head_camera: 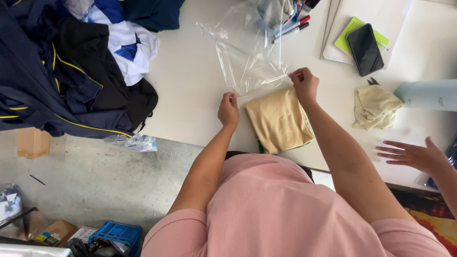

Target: The person folds a green and beige t-shirt, places it into a clear plastic bag, and seals the bag. They then use a marker to write on the bag before setting it aside. The process is repeated with another shirt.

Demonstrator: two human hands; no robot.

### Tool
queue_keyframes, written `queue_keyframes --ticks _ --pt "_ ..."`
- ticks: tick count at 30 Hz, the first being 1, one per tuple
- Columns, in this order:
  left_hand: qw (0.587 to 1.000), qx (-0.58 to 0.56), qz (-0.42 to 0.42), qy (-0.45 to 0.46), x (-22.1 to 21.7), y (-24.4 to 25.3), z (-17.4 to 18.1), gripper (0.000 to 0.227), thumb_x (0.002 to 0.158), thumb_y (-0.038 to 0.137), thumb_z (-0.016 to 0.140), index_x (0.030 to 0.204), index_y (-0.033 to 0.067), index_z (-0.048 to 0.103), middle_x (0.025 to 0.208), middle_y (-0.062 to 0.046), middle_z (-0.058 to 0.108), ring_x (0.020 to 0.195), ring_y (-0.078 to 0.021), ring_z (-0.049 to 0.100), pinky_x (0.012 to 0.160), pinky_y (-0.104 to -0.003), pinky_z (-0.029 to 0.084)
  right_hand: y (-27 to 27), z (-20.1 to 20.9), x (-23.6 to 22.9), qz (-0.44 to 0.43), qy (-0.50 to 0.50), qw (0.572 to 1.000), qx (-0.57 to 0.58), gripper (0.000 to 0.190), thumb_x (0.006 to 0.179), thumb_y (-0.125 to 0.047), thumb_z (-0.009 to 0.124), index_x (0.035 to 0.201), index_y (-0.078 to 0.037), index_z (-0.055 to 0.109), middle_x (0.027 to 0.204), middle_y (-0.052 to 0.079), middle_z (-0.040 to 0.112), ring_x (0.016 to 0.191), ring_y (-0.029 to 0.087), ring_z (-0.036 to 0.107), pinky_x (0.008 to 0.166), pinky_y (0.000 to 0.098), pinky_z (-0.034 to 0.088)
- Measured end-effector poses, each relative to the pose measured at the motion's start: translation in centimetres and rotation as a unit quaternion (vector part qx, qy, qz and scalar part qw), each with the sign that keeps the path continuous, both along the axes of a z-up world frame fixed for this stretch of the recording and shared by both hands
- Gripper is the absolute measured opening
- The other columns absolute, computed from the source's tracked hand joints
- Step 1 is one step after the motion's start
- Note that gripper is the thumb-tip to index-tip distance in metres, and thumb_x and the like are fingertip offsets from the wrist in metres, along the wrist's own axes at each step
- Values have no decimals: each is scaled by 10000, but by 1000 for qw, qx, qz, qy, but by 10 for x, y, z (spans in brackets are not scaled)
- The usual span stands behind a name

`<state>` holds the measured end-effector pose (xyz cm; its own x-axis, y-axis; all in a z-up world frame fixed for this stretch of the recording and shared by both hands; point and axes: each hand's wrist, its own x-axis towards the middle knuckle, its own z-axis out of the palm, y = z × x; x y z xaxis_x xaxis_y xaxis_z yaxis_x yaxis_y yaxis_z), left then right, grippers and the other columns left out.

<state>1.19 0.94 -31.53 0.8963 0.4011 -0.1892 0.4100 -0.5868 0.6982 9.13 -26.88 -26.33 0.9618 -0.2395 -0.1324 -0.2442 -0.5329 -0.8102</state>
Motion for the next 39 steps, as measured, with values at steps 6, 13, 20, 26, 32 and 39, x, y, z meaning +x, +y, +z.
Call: queue_keyframes --ticks 6,13,20,26,32,39 --pt "992 121 -43 2 10 2 -26 260 942 440 667 1081 222 638 1022 45 713 941 -240 613 795 -444 455 -13 -28 19 43 16 986 -160 246 900 -304 833 940 -96 708 866 32 711 783 232 670 699 397 526" --pt "981 159 -112 2 -7 4 -17 349 916 480 728 1101 215 596 1094 41 602 1051 -249 499 942 -452 343 -33 -39 -1 56 7 967 -247 360 902 -370 855 928 -101 617 851 22 635 810 263 630 664 430 494" --pt "986 136 -95 -30 -16 6 -9 415 835 482 790 1084 209 600 1104 18 605 1076 -266 508 944 -480 336 -25 -30 -6 44 25 970 -239 279 984 -374 828 952 -137 685 853 -1 665 824 216 644 696 395 513" --pt "992 101 -71 24 26 18 -24 478 785 397 833 1174 219 620 1091 38 604 1088 -245 544 960 -473 352 -17 -18 1 42 34 983 -177 238 893 -294 830 1005 -124 705 910 9 677 828 196 650 720 378 521" --pt "989 64 -112 68 22 25 -9 657 705 393 880 1268 216 592 1132 33 593 1110 -241 531 979 -471 360 -20 -24 7 -2 90 976 -200 329 884 -393 855 947 -121 681 903 -9 676 827 195 651 724 383 511" --pt "987 121 -92 54 -20 13 16 727 651 483 912 1260 236 599 1269 -9 557 1201 -314 446 1038 -515 301 -34 -39 -22 15 22 959 -283 400 878 -467 869 901 -126 662 909 -10 645 905 241 591 826 429 432"
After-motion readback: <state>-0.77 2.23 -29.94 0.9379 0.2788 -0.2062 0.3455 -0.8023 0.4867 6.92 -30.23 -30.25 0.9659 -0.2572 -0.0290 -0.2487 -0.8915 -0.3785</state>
